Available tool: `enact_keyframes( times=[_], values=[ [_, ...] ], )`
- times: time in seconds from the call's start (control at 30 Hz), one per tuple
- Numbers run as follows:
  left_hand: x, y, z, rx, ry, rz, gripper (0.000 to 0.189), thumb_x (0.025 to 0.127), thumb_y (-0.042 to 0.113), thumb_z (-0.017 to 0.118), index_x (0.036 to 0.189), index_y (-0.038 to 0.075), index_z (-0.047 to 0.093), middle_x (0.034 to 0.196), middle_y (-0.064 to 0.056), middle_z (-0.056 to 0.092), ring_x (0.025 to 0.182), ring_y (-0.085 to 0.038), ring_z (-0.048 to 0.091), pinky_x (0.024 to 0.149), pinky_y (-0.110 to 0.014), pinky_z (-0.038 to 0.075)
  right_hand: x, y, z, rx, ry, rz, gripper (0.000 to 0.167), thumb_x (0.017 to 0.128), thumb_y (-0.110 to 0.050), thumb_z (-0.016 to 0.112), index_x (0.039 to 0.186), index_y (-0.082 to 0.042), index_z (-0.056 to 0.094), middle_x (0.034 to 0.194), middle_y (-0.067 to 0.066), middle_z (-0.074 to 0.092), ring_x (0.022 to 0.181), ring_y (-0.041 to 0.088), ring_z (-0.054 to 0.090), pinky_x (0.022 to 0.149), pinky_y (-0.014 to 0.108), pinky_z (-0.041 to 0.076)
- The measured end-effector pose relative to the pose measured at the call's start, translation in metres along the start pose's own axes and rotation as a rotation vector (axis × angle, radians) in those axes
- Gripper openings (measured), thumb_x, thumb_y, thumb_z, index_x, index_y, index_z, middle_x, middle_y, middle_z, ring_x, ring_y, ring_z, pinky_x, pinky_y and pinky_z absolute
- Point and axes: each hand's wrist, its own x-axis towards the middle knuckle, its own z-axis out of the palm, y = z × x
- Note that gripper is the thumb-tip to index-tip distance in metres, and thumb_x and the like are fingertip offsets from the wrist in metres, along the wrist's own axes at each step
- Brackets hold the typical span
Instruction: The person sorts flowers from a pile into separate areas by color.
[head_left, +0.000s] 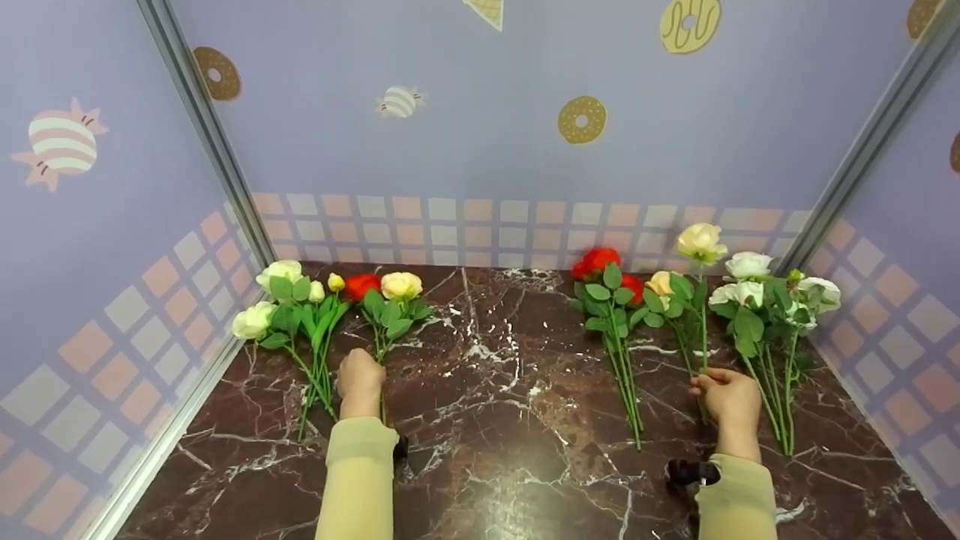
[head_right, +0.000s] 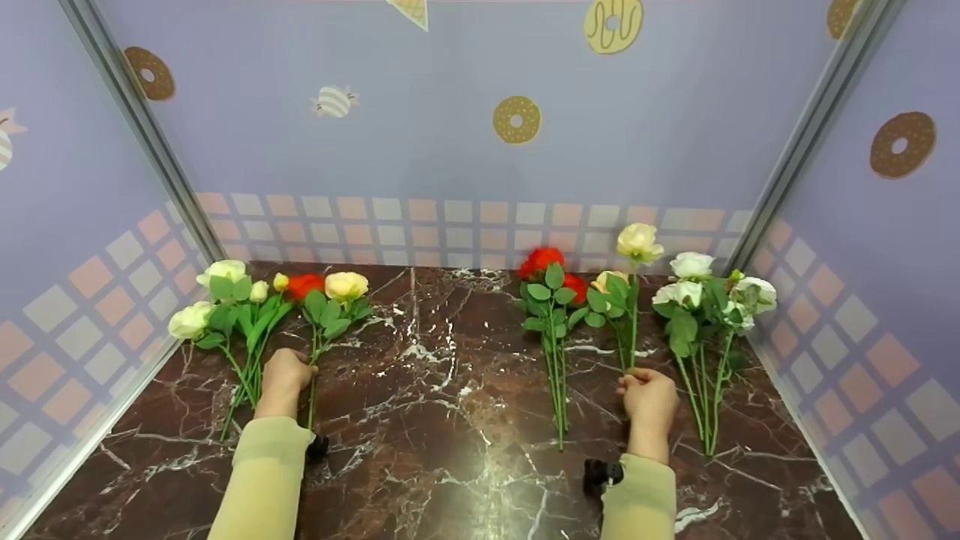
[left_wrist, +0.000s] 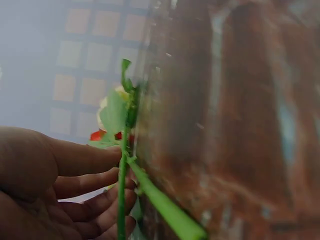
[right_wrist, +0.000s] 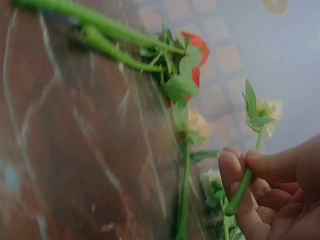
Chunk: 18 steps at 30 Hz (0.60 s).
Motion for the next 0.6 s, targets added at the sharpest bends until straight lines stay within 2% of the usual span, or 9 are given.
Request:
enact_keyframes(
  times=[0.07, 0.13, 0.27, 0.4, 0.5, 0.6],
  values=[
    [0.000, -0.001, 0.001, 0.012, -0.010, -0.008, 0.025, 0.097, 0.005, 0.062, 0.118, -0.008, 0.067, 0.129, -0.032, 0.064, 0.123, -0.050, 0.059, 0.106, -0.062, 0.050, 0.002, 0.005, -0.002, -0.029, 0.014, 0.013, 0.041, 0.105, -0.010, 0.058, 0.139, 0.012, 0.056, 0.114, 0.021, 0.077, 0.075, 0.010, 0.074, 0.058, 0.021, 0.052],
    [0.000, -0.002, 0.002, 0.023, -0.010, -0.007, 0.025, 0.095, 0.002, 0.061, 0.117, -0.007, 0.067, 0.129, -0.032, 0.065, 0.123, -0.050, 0.059, 0.108, -0.063, 0.048, 0.003, 0.009, -0.003, -0.065, 0.025, 0.024, 0.040, 0.105, -0.010, 0.058, 0.138, 0.011, 0.057, 0.116, 0.023, 0.075, 0.083, 0.020, 0.075, 0.062, 0.024, 0.054],
    [0.000, -0.002, 0.003, 0.028, 0.004, 0.004, 0.026, 0.094, 0.002, 0.061, 0.117, -0.007, 0.068, 0.129, -0.031, 0.065, 0.126, -0.049, 0.058, 0.111, -0.063, 0.045, 0.005, 0.014, -0.005, -0.104, 0.022, 0.047, 0.039, 0.105, -0.011, 0.057, 0.137, 0.011, 0.058, 0.120, 0.027, 0.072, 0.107, 0.041, 0.070, 0.074, 0.038, 0.058],
    [-0.001, -0.003, 0.002, 0.029, 0.001, 0.007, 0.027, 0.095, 0.004, 0.060, 0.117, -0.008, 0.068, 0.130, -0.031, 0.065, 0.127, -0.049, 0.057, 0.113, -0.063, 0.043, 0.007, 0.018, -0.004, -0.117, 0.006, 0.068, 0.040, 0.104, -0.012, 0.058, 0.136, 0.011, 0.059, 0.119, 0.027, 0.072, 0.115, 0.046, 0.065, 0.085, 0.049, 0.058],
    [-0.002, -0.003, 0.000, 0.022, -0.017, -0.001, 0.028, 0.096, 0.006, 0.059, 0.119, -0.008, 0.068, 0.130, -0.031, 0.065, 0.125, -0.050, 0.058, 0.111, -0.064, 0.045, 0.009, 0.020, -0.003, -0.148, 0.002, 0.062, 0.039, 0.104, -0.013, 0.058, 0.134, 0.012, 0.060, 0.116, 0.026, 0.074, 0.115, 0.047, 0.065, 0.087, 0.052, 0.058],
    [-0.004, -0.002, -0.003, 0.006, -0.036, -0.012, 0.028, 0.098, 0.008, 0.058, 0.120, -0.007, 0.068, 0.128, -0.031, 0.065, 0.121, -0.050, 0.060, 0.105, -0.064, 0.049, 0.010, 0.021, -0.003, -0.184, -0.014, 0.062, 0.040, 0.105, -0.014, 0.055, 0.136, 0.011, 0.059, 0.120, 0.027, 0.072, 0.117, 0.049, 0.063, 0.088, 0.053, 0.057]
  ],
)
